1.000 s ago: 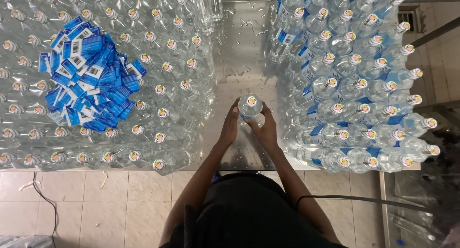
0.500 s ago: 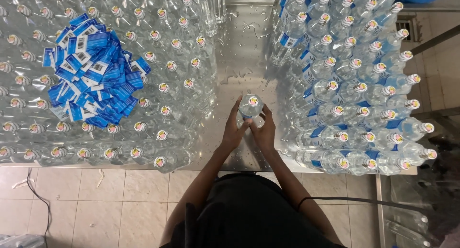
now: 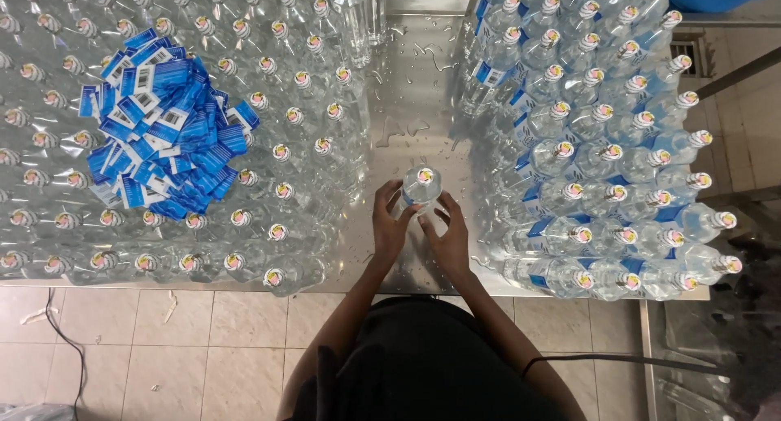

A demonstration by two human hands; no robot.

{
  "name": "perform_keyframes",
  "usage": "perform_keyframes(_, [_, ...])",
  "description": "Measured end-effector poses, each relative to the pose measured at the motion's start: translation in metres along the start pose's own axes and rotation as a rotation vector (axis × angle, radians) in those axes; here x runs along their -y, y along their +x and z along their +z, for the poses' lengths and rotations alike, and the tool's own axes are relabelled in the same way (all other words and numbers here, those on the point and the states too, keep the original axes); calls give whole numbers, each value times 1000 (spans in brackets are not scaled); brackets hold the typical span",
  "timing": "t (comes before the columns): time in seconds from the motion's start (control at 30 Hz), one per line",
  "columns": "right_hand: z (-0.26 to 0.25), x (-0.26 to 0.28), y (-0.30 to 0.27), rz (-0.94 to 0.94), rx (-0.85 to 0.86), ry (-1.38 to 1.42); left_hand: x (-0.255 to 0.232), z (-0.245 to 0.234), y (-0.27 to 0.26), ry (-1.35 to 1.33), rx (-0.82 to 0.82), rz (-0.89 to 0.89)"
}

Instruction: The person repeatedly picks up blue and white labels from a pile on a metal table, applies each label to the neck of a clear plastic water bottle, and then places the labeled bottle into a growing stack on the right side of the table.

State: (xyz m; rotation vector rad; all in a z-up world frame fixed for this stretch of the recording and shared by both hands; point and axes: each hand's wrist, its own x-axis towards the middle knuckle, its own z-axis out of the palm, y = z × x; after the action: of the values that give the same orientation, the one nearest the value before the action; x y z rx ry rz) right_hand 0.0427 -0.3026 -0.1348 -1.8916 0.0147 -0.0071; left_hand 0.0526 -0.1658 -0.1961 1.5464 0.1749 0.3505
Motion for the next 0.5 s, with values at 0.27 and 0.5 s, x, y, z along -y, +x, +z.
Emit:
perform_keyframes(0.27, [-30,26,59,-445,-18,-446,-16,-8,-4,20,-74,-47])
perform_keyframes(0.5, [-17,39,111,-443,511,-992,-16,-16,-1,322,72,24])
